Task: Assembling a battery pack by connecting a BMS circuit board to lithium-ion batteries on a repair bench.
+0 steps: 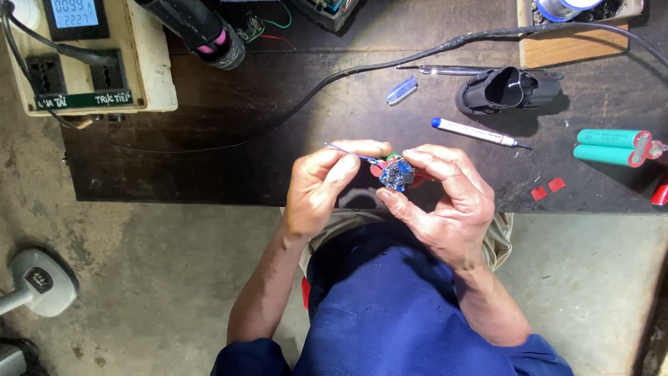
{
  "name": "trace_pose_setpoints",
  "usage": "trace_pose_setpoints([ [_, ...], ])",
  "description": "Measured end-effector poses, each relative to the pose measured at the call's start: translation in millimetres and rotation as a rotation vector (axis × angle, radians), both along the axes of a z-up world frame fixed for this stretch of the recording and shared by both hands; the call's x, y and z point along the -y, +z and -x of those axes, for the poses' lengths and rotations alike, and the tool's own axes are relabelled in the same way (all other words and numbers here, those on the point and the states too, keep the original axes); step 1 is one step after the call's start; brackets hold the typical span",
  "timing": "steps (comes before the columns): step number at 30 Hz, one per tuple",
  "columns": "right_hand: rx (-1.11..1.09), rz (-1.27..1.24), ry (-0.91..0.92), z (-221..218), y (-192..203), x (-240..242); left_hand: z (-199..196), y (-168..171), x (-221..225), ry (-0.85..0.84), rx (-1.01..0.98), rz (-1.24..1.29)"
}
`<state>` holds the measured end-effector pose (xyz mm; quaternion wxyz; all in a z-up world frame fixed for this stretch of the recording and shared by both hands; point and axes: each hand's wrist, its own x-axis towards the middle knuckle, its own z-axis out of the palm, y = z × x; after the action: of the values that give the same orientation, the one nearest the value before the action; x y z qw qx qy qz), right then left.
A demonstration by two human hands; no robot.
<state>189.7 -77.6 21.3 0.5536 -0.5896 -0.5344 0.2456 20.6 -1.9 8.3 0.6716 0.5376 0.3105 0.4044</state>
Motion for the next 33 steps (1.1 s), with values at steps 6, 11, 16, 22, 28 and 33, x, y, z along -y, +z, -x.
trace_pose_setpoints([
  [6,-0.036,0.016,0.033,-1,4,0,-9,12,-6,0.077,-0.026,0.065],
  [11,-0.277,0.095,0.094,-12,-21,12,-11,10,-5,0.093,-0.016,0.080],
  [16,-0.385,0.078,0.129,-17,-30,17,-12,12,-5,0.085,0.003,0.094],
  [22,-0.370,0.061,0.084,-16,-38,20,-12,10,-4,0.082,0.005,0.095],
  [28,-0.359,0.009,0.041,-14,-32,20,-13,10,-5,0.094,0.051,0.114],
  [33,-0.398,-0.013,-0.011,-9,-27,20,-17,8,-2,0.119,0.097,0.144],
])
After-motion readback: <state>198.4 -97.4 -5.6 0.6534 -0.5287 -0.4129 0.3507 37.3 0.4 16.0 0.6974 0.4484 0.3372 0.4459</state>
